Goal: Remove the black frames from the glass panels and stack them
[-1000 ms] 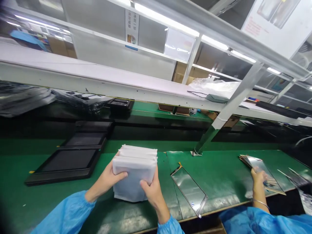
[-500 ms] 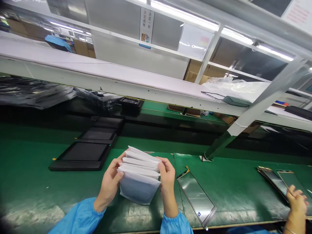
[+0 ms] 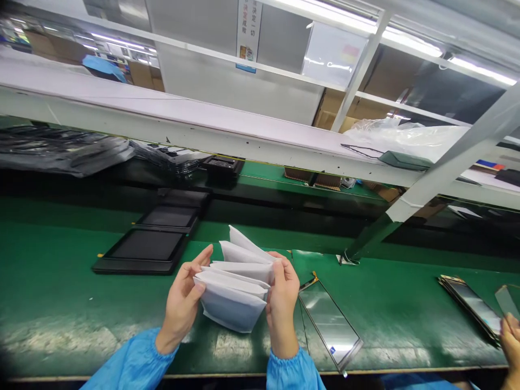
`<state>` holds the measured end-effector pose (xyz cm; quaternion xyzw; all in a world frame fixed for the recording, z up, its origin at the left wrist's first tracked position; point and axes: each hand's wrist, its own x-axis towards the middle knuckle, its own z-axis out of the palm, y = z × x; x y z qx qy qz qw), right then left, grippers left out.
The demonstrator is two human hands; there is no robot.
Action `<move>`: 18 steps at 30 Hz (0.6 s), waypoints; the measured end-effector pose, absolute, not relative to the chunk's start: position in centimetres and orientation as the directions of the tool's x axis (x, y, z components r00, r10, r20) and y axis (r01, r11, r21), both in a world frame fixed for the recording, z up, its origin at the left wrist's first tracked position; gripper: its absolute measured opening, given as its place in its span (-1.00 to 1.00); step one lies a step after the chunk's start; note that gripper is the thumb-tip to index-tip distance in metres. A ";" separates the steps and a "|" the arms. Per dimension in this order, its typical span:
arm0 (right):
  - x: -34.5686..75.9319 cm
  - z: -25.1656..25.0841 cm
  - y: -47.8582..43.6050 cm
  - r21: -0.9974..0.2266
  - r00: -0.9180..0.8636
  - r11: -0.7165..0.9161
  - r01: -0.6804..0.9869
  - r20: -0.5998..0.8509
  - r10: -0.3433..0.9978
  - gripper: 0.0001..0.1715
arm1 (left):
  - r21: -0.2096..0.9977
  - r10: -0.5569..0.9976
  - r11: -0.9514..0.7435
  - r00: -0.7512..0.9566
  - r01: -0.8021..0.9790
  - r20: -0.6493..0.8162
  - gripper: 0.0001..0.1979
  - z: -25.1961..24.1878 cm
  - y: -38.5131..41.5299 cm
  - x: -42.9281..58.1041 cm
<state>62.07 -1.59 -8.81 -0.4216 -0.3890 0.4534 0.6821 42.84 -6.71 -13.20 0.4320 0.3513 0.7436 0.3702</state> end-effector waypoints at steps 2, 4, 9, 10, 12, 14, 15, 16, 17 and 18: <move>62.2 -8.8 -1.8 -0.919 0.272 0.188 -0.347 0.094 0.958 -0.61 | 0.852 0.860 -0.466 -0.350 -0.239 0.372 -0.76 -13.2 -6.7 42.9; 62.4 -8.8 -2.0 -0.908 0.277 0.177 -0.380 0.071 0.958 -0.61 | 0.861 0.864 -0.456 -0.344 -0.226 0.368 -0.76 -13.1 -6.8 43.0; 62.8 -9.3 -2.4 -0.906 0.294 0.211 -0.367 0.103 0.950 -0.62 | 0.858 0.854 -0.474 -0.340 -0.198 0.394 -0.81 -12.8 -6.7 43.3; 62.8 -9.5 -2.5 -0.909 0.283 0.225 -0.351 0.126 0.951 -0.61 | 0.858 0.854 -0.475 -0.337 -0.195 0.396 -0.82 -12.8 -6.6 43.3; 62.9 -10.1 -2.8 -0.910 0.247 0.269 -0.316 0.195 0.949 -0.51 | 0.864 0.855 -0.470 -0.337 -0.180 0.394 -0.84 -12.8 -6.6 43.3; 63.1 -10.8 -3.1 -0.903 0.207 0.322 -0.284 0.270 0.940 -0.36 | 0.873 0.856 -0.459 -0.346 -0.166 0.384 -0.85 -12.9 -6.6 43.3; 63.1 -11.0 -3.3 -0.902 0.192 0.339 -0.268 0.295 0.936 -0.35 | 0.875 0.857 -0.454 -0.350 -0.167 0.378 -0.85 -12.8 -6.6 43.3; 63.2 -11.2 -3.4 -0.904 0.184 0.347 -0.250 0.308 0.934 -0.40 | 0.877 0.860 -0.449 -0.348 -0.173 0.372 -0.85 -12.8 -6.7 43.4; 63.3 -11.4 -3.5 -0.909 0.185 0.348 -0.230 0.310 0.933 -0.51 | 0.877 0.864 -0.445 -0.342 -0.180 0.369 -0.84 -12.7 -6.7 43.4; 63.3 -11.5 -3.5 -0.916 0.193 0.343 -0.210 0.305 0.933 -0.63 | 0.877 0.869 -0.443 -0.332 -0.188 0.368 -0.83 -12.6 -6.8 43.4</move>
